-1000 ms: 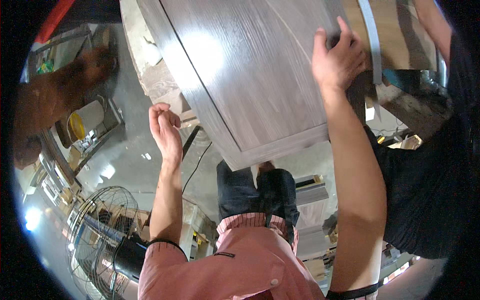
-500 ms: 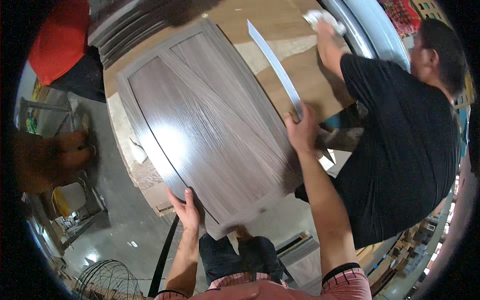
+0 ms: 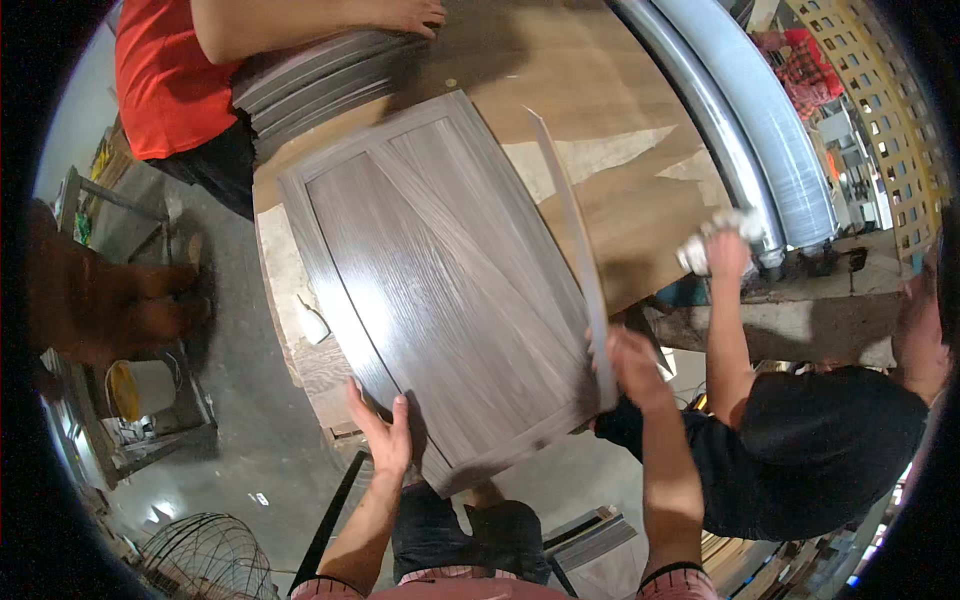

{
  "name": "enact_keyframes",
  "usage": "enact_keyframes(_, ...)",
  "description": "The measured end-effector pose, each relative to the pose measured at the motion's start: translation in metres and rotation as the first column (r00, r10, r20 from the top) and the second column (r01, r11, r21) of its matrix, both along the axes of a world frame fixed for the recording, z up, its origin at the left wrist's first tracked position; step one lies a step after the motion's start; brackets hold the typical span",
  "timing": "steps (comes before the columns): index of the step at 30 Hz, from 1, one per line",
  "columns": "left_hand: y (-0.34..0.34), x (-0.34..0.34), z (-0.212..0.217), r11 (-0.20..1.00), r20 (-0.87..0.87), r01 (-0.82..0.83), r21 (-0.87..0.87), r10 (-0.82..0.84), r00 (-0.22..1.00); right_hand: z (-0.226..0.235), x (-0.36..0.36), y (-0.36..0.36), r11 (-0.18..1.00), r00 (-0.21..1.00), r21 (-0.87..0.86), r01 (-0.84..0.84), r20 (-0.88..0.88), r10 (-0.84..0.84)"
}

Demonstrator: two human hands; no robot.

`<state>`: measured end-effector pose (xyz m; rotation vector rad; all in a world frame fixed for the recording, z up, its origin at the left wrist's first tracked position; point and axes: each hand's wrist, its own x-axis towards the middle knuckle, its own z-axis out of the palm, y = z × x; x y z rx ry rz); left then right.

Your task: The person applies adhesive from a tube to a wooden cabinet door panel, aligns a thin wood strip onto the glued area, and presses it down by hand to bond them. The person repeats this process for multiple panels, occasionally wiping the surface with a cloth and moving completed panels to a stack.

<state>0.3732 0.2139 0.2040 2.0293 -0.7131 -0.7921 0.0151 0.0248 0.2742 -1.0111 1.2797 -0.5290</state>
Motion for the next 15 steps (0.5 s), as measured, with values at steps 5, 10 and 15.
enact_keyframes(5, -0.036, -0.015, 0.057, 0.883, 0.554, 0.439, -0.167, -0.284, 0.782, 0.009, 0.026, 0.116, 0.995, 0.994, -0.041, -0.086, 0.068, 0.088)
enact_keyframes(10, -0.068, 0.016, 0.063, 0.556, 0.882, 0.822, -0.124, -0.319, 0.348, 0.046, 0.075, 0.137, 0.797, 0.808, 0.157, -0.584, 0.203, 0.552)
enact_keyframes(15, -0.107, 0.043, 0.093, 0.352, 0.832, 0.918, 0.182, -0.553, 0.047, 0.029, 0.083, 0.160, 0.829, 0.873, 0.310, -0.465, 0.320, 0.369)
